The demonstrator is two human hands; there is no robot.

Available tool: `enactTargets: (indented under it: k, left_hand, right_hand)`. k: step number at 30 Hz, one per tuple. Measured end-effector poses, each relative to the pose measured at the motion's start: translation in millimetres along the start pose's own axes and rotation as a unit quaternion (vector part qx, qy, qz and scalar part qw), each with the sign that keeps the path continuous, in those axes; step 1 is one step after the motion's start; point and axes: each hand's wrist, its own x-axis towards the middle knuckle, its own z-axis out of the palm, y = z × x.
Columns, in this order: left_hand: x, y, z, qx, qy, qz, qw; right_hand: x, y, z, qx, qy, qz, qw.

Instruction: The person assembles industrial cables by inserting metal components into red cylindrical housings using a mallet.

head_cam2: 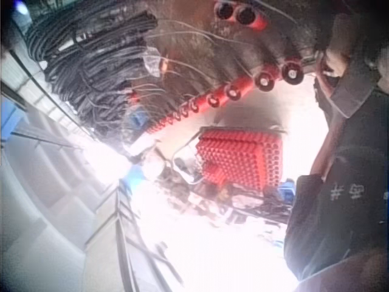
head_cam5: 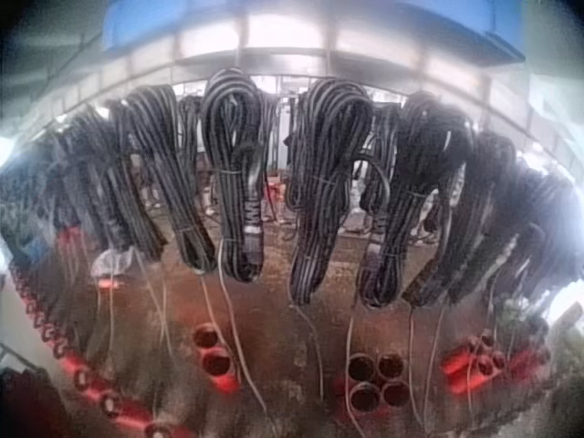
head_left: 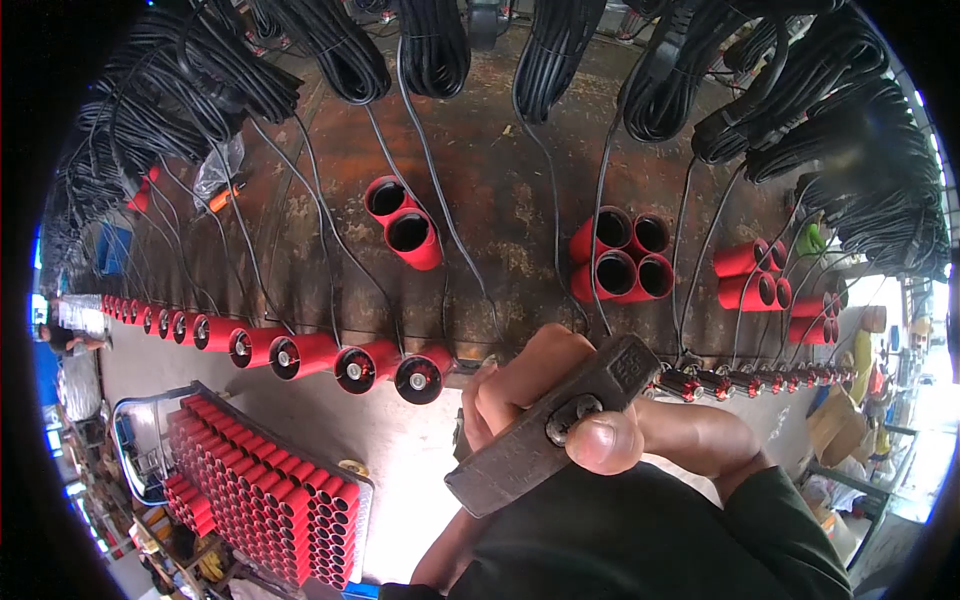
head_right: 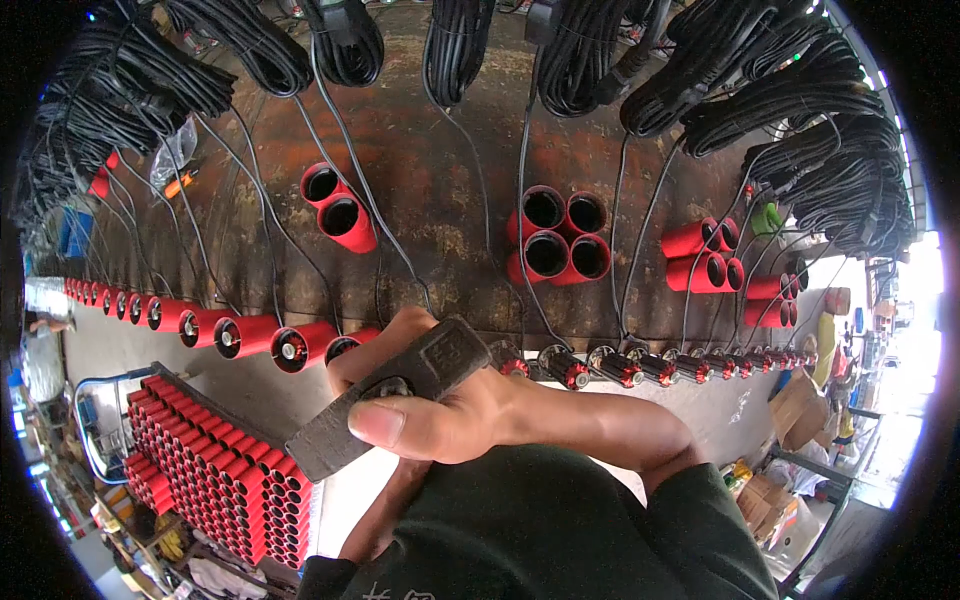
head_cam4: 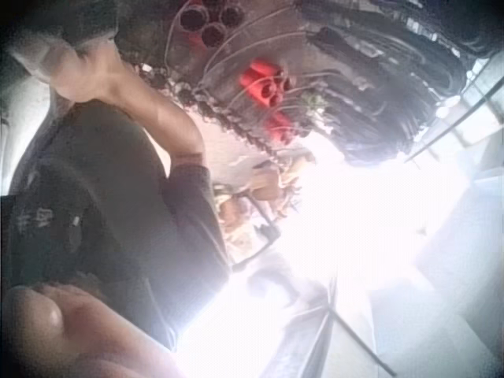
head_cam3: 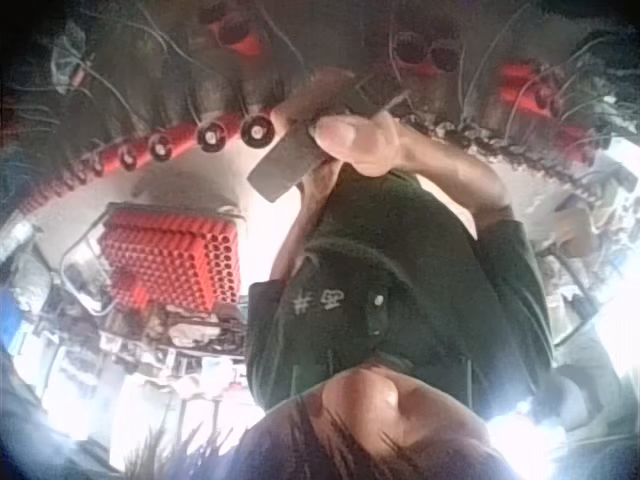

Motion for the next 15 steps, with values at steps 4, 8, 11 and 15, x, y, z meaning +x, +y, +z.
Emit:
enactTargets:
  k: [4, 8, 11, 15]
  left_hand:
    - [41, 26, 116, -0.045, 0.27, 0.335, 0.902]
    - [37, 23, 99, 0.007, 0.307, 0.276, 0.911]
    - [45, 40, 111, -0.034, 0.271, 0.296, 0.915]
    - [42, 45, 113, -0.235, 0.294, 0.25, 0.892]
  right_hand:
    - [-2, -14, -6, 0.015, -0.018, -0.074, 0.997]
    - [-13, 2, -2, -0.073, 0.03, -0.066, 0.995]
    - [-9, 2, -4, -0.089, 0.021, -0.099, 0.991]
    - [-8, -3, 0, -0.051, 0.028, -0.105, 0.993]
